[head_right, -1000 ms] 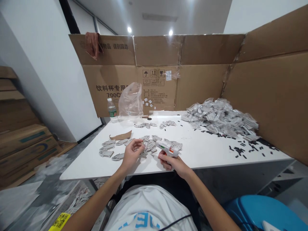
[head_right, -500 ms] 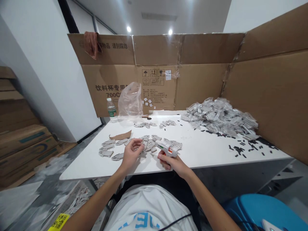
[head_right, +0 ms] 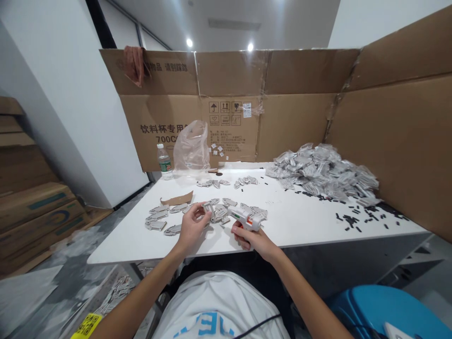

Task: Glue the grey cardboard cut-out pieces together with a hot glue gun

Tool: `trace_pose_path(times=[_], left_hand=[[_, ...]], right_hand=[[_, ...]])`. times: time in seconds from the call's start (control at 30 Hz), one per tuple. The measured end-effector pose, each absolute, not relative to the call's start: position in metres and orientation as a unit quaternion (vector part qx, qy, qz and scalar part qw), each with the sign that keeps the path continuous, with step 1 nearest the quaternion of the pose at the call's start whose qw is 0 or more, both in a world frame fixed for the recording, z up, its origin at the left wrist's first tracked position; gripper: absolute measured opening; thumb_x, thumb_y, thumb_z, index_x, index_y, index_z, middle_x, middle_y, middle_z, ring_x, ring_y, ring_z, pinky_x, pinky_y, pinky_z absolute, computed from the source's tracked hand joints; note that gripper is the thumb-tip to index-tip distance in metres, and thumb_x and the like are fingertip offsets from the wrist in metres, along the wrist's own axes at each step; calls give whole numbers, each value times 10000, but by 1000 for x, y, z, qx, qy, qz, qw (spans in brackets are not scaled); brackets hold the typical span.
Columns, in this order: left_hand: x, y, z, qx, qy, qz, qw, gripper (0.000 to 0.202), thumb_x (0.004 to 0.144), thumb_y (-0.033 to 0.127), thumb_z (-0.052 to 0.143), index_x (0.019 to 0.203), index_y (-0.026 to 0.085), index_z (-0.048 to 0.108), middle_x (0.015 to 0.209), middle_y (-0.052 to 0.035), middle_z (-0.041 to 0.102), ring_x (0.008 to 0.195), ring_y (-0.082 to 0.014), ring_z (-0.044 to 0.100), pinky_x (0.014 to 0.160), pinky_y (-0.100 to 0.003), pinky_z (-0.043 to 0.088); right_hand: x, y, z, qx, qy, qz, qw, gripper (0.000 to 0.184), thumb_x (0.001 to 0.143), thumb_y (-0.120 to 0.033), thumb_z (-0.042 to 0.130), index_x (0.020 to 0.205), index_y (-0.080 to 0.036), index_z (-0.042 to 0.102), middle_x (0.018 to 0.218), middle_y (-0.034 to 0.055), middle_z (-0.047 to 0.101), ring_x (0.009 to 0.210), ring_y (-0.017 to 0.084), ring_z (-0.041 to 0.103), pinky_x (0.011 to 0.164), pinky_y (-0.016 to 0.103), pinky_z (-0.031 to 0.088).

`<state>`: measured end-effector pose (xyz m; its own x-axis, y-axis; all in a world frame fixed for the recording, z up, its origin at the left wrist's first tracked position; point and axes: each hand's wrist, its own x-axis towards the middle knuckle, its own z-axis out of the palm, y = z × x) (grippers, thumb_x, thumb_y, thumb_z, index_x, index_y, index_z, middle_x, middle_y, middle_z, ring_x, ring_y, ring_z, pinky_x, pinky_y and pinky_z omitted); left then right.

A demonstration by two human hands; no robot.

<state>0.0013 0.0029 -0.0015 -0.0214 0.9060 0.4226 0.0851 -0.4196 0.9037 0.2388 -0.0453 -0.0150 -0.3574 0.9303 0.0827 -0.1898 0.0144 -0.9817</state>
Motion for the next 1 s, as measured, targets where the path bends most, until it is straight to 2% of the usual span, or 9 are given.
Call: trace_pose_path(times=[0.13,0.47,0.67,0.8,0.9,1.0], left_hand=[[1,4,-4,599,409,590,355,394,879,424,788,1180,189,690,1075,-80,733,1027,-239,712,883,-339,584],[3,-2,3,596,404,589,367,321,883,433,796,1080,208,680,1057,-61,708,1015,-224,685,894,-329,570],[1,3,-5,605,412,584,353,317,897,453,797,1059,230,640,1034,-46,643,1042,-225,638,786,-277,558],[-1,3,-7,615,428,564,348,322,890,436,791,1058,229,611,1031,-52,656,1012,-227,655,794,-287,560],[-1,2,-6,627,438,544,346,340,877,405,789,1140,235,656,1068,-61,692,1059,-243,675,829,-304,566],[-1,2,-6,644,440,529,334,276,891,388,764,1114,230,729,1012,-56,715,975,-235,680,781,-303,566]], right_hand=[[238,-46,-13,-345,-548,611,455,461,894,-595,854,909,-195,626,726,-34,576,490,66,352,518,263,254],[237,-47,-14,-347,-548,609,456,452,902,-591,845,901,-198,620,725,-35,571,493,68,350,520,268,261],[237,-45,-16,-348,-553,605,455,460,905,-604,836,899,-202,613,727,-34,571,495,68,360,523,267,260],[236,-46,-14,-350,-560,600,452,478,898,-628,831,900,-200,617,723,-32,575,492,69,359,514,265,264],[236,-46,-14,-354,-566,590,455,471,909,-632,820,900,-202,625,708,-34,573,489,72,362,514,266,273],[236,-46,-14,-358,-570,582,457,473,908,-638,819,889,-206,627,708,-29,582,491,76,373,519,271,284]])
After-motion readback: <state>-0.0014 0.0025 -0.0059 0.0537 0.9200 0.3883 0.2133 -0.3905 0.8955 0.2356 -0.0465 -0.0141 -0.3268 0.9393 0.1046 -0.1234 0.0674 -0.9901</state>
